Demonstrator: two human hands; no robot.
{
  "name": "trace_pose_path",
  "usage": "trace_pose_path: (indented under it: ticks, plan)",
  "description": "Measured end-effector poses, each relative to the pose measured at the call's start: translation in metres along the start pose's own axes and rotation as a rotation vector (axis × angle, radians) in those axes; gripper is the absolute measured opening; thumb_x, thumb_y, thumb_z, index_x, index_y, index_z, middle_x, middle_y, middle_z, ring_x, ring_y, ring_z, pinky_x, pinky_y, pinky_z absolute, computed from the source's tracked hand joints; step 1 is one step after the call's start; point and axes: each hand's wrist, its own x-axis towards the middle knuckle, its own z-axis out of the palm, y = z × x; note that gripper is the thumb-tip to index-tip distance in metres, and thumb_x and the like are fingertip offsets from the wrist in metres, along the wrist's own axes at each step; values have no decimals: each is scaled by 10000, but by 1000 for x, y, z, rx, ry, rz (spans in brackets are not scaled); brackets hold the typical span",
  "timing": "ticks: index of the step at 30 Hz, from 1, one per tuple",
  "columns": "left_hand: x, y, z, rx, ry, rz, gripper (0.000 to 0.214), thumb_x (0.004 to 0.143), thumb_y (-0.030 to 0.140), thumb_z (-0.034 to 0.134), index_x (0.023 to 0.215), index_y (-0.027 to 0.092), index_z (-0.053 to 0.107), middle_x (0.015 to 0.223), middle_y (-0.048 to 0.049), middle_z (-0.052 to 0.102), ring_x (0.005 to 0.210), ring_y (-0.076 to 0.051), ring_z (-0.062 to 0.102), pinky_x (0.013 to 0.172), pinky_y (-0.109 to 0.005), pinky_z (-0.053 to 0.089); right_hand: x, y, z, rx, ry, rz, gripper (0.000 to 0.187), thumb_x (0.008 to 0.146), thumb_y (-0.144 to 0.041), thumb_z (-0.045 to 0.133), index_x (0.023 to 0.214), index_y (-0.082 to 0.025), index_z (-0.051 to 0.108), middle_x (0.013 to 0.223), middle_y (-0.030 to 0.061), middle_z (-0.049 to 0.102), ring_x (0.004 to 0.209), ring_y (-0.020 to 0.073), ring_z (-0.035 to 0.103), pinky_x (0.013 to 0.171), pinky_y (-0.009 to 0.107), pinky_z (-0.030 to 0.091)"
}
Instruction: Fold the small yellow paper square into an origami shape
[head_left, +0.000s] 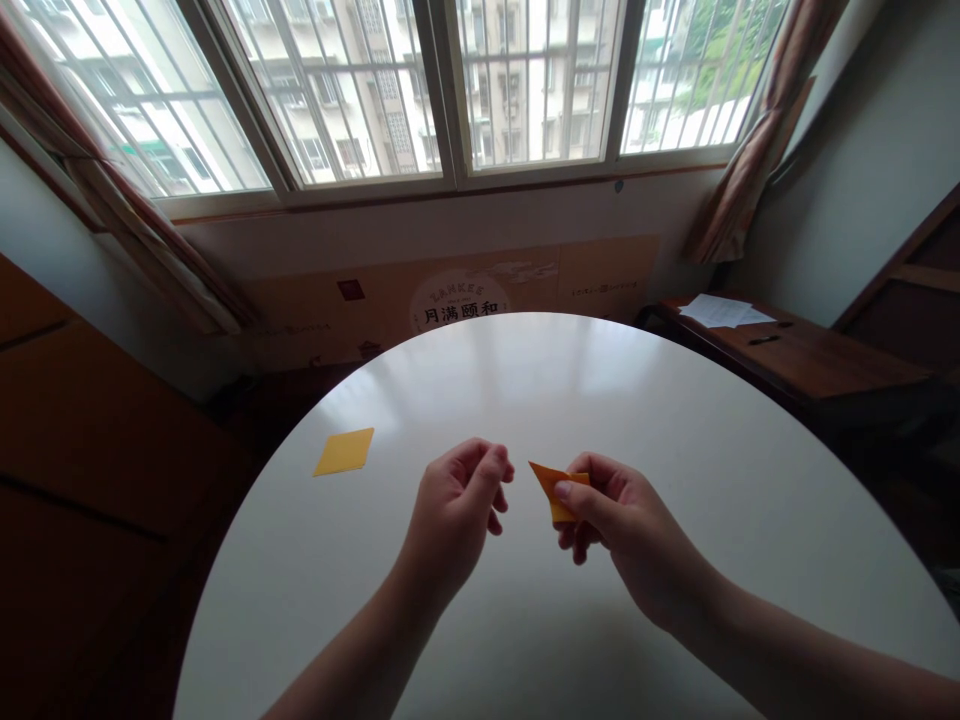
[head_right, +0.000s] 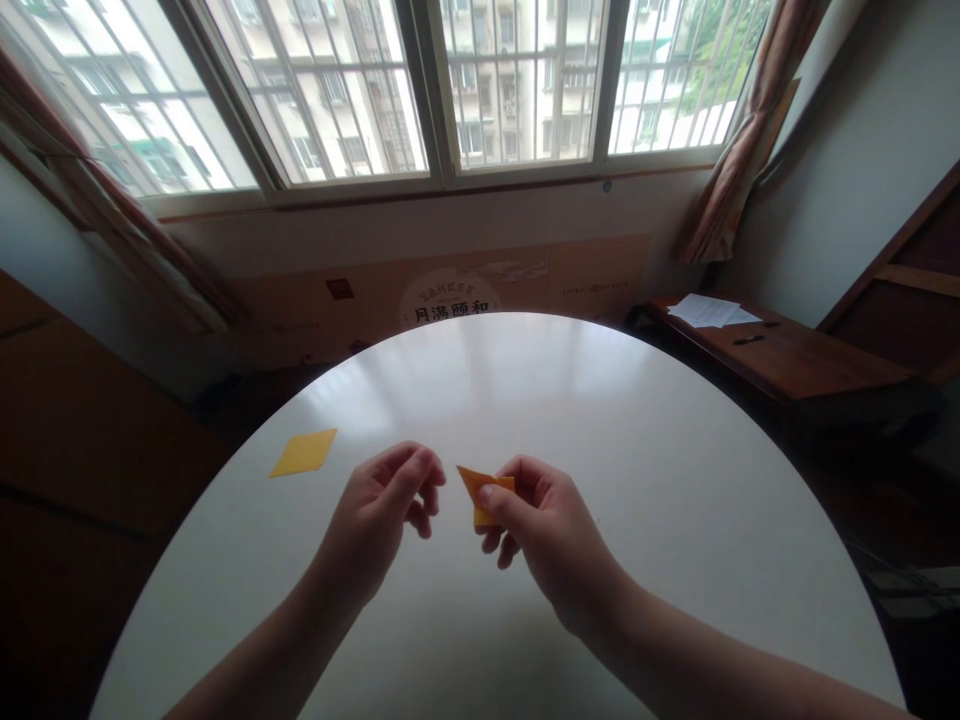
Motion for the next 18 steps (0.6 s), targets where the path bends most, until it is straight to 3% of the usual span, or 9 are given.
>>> trace_pose_path:
  ticks: [3,5,12,18]
  plan:
    - [-5,-4,7,1,-153,-37,365,857,501,640,829,138,668,627,-8,583,564,-129,552,427,-188,454,0,-1,1,-7,-26,-3,298,801,-399,756,729,-184,563,651,-13,642,554,119,576,472,211,434]
    - [-7,-5,10,-21,-191,-60,356,837,486,673,831,130,677,653,-24,615,579,-134,568,434,-189,456,0,0,1,-45,-58,-25,306,817,-422,751,737,-179,584,689,1,651,592,126,584,486,214,443]
    - [-4,1,9,-120,-138,-108,290,800,406,703,734,125,682,581,-9,591,515,-110,520,409,-181,433,-1,7,-1,-168,-97,-97,241,867,-416,719,902,-179,689,767,20,664,682,146,612,542,231,485]
    - [-4,0,8,-107,-161,-95,276,816,390,698,738,126,700,574,-18,614,516,-110,521,411,-175,429,1,5,-3,-121,-78,-98,262,852,-443,729,860,-184,684,770,26,673,705,153,612,541,228,486]
